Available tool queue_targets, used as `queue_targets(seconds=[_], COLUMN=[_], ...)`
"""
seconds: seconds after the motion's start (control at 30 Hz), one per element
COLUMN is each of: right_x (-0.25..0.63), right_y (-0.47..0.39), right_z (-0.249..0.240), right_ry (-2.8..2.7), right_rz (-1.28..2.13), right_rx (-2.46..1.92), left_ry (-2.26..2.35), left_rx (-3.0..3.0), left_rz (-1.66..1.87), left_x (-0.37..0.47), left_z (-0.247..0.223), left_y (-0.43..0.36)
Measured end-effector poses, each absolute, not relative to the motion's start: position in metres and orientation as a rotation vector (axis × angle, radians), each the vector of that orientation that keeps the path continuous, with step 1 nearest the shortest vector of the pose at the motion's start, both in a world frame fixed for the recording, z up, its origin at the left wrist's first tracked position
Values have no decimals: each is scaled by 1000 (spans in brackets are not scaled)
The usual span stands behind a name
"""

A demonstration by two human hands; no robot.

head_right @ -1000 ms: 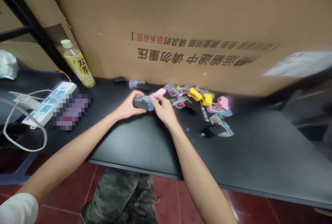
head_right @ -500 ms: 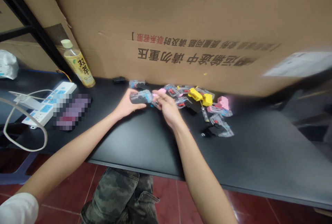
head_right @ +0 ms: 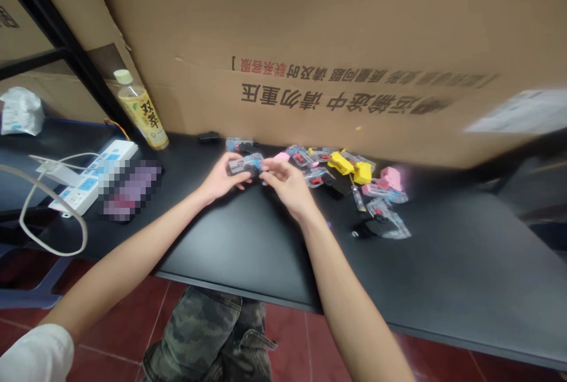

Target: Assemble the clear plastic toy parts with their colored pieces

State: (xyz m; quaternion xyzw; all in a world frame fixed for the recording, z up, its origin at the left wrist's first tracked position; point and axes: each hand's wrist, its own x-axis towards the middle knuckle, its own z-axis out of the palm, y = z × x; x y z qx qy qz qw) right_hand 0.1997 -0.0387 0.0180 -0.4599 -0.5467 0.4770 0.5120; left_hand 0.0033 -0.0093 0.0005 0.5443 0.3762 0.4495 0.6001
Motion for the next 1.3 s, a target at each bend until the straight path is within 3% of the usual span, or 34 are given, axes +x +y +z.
queue_targets(seconds=[0.23, 0.53, 1.3], right_x=[199, 199, 191], right_y=[-38, -35, -41], right_z=[11, 8, 11], right_ry=[-1272, -1389, -1404], right_rz=[1171, 946, 942], right_rx=[-1127, -1202, -1249], left_ry=[858, 824, 824], left_rx=[1285, 1351, 1506], left_rz=[1048, 1020, 988], left_x=[4, 1, 1], left_z=[1, 0, -3], left_y=[-9, -9, -10])
